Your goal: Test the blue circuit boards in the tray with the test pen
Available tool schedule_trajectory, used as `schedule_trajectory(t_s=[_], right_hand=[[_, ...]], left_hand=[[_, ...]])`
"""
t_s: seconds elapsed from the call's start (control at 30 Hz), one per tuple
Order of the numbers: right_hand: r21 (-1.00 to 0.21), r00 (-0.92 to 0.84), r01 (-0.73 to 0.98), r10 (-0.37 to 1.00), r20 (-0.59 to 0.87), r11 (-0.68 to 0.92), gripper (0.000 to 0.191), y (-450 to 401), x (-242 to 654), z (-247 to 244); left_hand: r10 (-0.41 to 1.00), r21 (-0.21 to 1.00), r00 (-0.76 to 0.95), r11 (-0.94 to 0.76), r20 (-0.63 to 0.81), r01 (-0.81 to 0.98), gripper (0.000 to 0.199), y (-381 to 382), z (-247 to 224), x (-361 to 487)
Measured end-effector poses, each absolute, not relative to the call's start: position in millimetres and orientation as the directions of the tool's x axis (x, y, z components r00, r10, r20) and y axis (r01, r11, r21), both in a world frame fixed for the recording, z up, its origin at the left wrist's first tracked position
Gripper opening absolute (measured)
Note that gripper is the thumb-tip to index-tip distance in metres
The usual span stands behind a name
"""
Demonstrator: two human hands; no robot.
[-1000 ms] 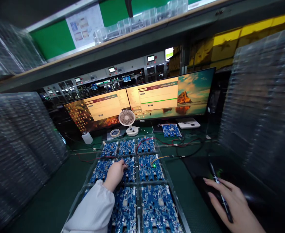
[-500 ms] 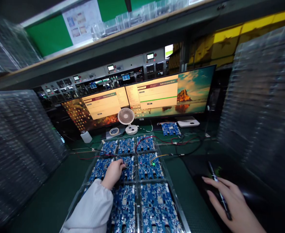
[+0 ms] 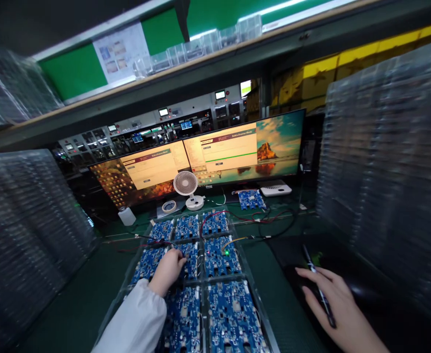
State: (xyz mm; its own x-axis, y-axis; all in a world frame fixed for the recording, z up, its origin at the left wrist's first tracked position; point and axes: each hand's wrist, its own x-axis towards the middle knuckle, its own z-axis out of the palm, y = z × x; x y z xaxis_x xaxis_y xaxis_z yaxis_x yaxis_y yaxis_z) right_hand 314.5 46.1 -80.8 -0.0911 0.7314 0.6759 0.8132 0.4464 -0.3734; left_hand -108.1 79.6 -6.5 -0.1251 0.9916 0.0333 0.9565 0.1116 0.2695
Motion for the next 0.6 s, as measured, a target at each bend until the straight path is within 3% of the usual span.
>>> schedule_trajectory(t_s=[0.1, 0.17, 0.3, 0.43, 0.6], right_hand=[[-0.32, -0.147, 0.802, 0.687, 0.712, 0.504, 0.032, 44.2, 310.8, -74.9], [-0.293, -0.162, 0.799, 0.658, 0.736, 0.525, 0.031, 43.2, 308.7, -71.4], [-0.299, -0.167, 0.777, 0.64, 0.75, 0.554, 0.028, 41.6, 306.0, -67.7], [-0.376, -0.124, 0.764, 0.691, 0.712, 0.524, 0.027, 39.5, 304.8, -65.4], [-0.394, -0.125, 0.747, 0.696, 0.707, 0.535, 0.026, 35.7, 302.2, -58.8]], left_hand=[[0.982, 0.256, -0.156, 0.124, 0.11, 0.959, 0.013, 77.5, 11.7, -99.8], [0.98, 0.315, -0.112, 0.055, 0.164, 0.948, 0.017, 81.1, 21.7, -86.5], [0.995, 0.423, -0.004, -0.037, 0.096, 0.905, 0.028, 102.6, 25.3, -51.4], [0.999, 0.369, -0.025, 0.006, 0.047, 0.929, 0.038, 131.1, 13.3, -29.5], [0.996, 0.268, -0.085, 0.085, -0.013, 0.96, 0.035, 154.8, 7.2, -20.4]])
